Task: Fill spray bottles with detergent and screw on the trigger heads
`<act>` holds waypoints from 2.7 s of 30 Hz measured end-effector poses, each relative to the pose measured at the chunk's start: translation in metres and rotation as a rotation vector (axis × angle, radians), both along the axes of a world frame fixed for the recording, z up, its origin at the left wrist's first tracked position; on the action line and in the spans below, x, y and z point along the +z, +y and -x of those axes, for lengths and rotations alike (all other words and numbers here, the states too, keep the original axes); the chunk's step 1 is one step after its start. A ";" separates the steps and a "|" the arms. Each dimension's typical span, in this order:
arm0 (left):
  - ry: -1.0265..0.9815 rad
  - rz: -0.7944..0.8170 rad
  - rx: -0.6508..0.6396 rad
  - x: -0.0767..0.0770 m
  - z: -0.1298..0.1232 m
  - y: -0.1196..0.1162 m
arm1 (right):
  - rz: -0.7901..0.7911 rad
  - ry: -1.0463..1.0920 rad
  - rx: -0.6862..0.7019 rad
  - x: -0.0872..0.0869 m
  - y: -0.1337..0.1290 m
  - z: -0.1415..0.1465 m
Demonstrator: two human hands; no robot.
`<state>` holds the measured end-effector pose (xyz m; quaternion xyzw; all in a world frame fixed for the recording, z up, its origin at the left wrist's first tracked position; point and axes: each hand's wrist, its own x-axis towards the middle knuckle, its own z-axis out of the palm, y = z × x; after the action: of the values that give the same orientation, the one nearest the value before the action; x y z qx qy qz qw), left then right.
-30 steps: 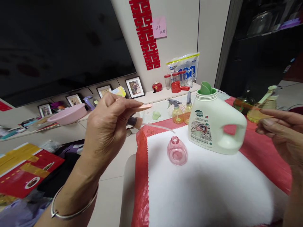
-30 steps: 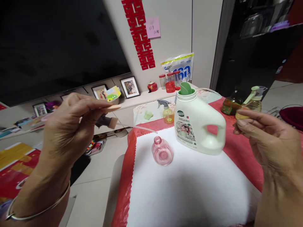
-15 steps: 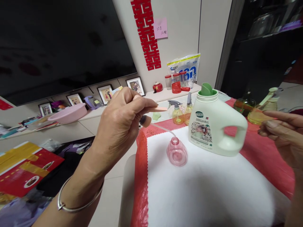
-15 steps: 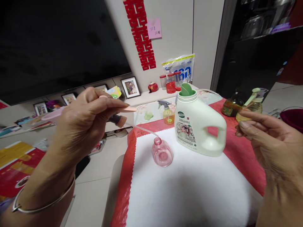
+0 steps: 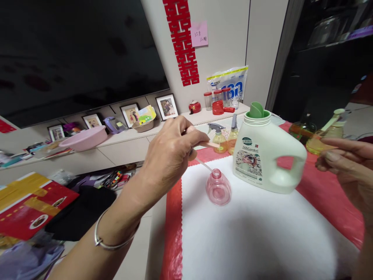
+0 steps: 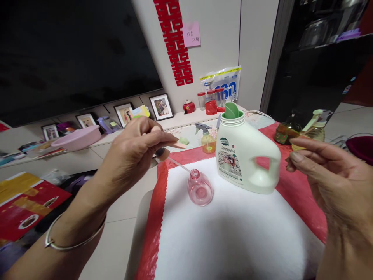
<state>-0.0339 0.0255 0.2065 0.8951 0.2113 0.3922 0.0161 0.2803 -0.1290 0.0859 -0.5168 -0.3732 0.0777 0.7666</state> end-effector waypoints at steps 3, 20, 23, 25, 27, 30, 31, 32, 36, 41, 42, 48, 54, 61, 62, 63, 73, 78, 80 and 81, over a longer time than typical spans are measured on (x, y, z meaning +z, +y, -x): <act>0.172 -0.159 0.011 -0.009 -0.006 0.002 | 0.084 -0.009 0.049 0.007 0.000 0.017; 0.428 -0.145 -0.076 -0.052 -0.032 0.003 | 0.294 -0.759 0.282 -0.008 0.038 0.097; 0.438 -0.123 -0.099 -0.051 -0.034 0.001 | 0.278 -0.818 0.283 -0.011 0.040 0.102; 0.441 -0.105 -0.107 -0.050 -0.035 0.000 | 0.273 -0.823 0.303 -0.013 0.042 0.104; 0.434 -0.083 -0.114 -0.051 -0.036 -0.002 | 0.254 -0.816 0.300 -0.015 0.043 0.106; 0.393 -0.036 -0.116 -0.054 -0.038 -0.003 | 0.211 -0.829 0.254 -0.017 0.043 0.109; 0.372 -0.020 -0.118 -0.055 -0.039 -0.004 | 0.200 -0.837 0.235 -0.017 0.043 0.109; 0.344 -0.005 -0.124 -0.056 -0.039 -0.005 | 0.196 -0.843 0.221 -0.017 0.043 0.110; 0.067 0.072 -0.147 -0.068 -0.032 -0.007 | 0.241 -0.832 0.201 -0.017 0.042 0.111; -0.491 0.617 -0.040 -0.108 -0.017 -0.007 | 0.309 -0.762 0.225 -0.017 0.042 0.110; -0.531 0.755 -0.052 -0.116 -0.015 -0.008 | 0.315 -0.747 0.230 -0.018 0.042 0.110; -0.503 1.084 -0.225 -0.138 -0.020 -0.022 | 0.279 -0.720 0.210 -0.021 0.045 0.111; -0.516 1.059 -0.190 -0.131 -0.027 -0.022 | 0.283 -0.699 0.198 -0.020 0.046 0.115; -0.526 1.057 -0.184 -0.134 -0.029 -0.013 | 0.395 -0.645 0.237 -0.022 0.044 0.114; -0.525 1.057 -0.185 -0.135 -0.029 -0.013 | 0.414 -0.639 0.246 -0.022 0.044 0.114; -0.525 1.057 -0.187 -0.136 -0.029 -0.012 | 0.433 -0.634 0.255 -0.022 0.044 0.114; -0.624 1.125 -0.303 -0.143 -0.034 -0.012 | 0.595 -0.624 0.341 -0.020 0.043 0.110; -0.649 1.143 -0.321 -0.155 -0.036 -0.012 | 0.624 -0.632 0.365 -0.018 0.040 0.108; -0.671 1.148 -0.347 -0.159 -0.037 -0.011 | 0.620 -0.638 0.374 -0.018 0.040 0.109; -0.686 1.150 -0.362 -0.161 -0.037 -0.011 | 0.616 -0.641 0.377 -0.018 0.040 0.109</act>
<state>0.0030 0.0141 0.0459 0.5909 0.2158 0.4701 0.6191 0.1713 -0.0892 0.0683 -0.6409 -0.6376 0.1590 0.3968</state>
